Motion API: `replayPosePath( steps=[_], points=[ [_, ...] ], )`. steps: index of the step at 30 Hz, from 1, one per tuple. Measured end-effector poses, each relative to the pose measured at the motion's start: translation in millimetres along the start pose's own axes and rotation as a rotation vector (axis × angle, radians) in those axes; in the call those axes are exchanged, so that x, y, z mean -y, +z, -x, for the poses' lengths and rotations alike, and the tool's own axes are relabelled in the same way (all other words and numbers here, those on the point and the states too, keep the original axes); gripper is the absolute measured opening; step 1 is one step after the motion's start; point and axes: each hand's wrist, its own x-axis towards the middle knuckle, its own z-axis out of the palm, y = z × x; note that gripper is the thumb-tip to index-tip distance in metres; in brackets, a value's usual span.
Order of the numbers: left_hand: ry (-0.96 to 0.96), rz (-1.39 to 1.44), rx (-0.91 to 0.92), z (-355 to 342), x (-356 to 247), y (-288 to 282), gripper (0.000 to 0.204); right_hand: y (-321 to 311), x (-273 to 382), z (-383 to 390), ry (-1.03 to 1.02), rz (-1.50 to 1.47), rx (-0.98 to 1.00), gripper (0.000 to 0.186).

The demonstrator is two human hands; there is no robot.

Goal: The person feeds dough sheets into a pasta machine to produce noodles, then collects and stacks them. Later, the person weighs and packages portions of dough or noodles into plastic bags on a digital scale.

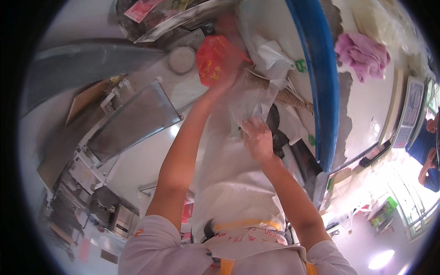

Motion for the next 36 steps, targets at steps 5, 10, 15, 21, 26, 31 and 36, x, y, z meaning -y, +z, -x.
replayPosePath(
  steps=[5, 10, 15, 21, 26, 31, 36],
  points=[
    [-0.193, 0.062, 0.210, 84, 21, 28, 0.043, -47, 49, 50, -0.028, -0.065, 0.049, 0.039],
    [-0.006, -0.328, 0.201, 164, -14, 112, 0.033, -127, 87, 92, -0.040, -0.215, 0.053, 0.036],
    [0.112, -0.755, 0.292, 255, -55, 223, 0.025, -300, 61, 100, -0.004, -0.454, -0.339, 0.058],
    [0.298, -1.209, 0.362, 307, -68, 352, 0.018, -355, 26, 142, 0.144, -0.825, -0.119, 0.042],
    [0.465, -1.312, 0.301, 317, -38, 423, 0.018, -380, -1, 193, 0.120, -1.104, -0.289, 0.022],
    [0.640, -1.439, 0.301, 317, -3, 472, 0.020, -399, -34, 229, 0.274, -1.254, -0.389, 0.024],
    [0.765, -1.330, 0.189, 311, 29, 495, 0.022, -398, -50, 251, 0.303, -1.361, -0.527, 0.021]
  ],
)
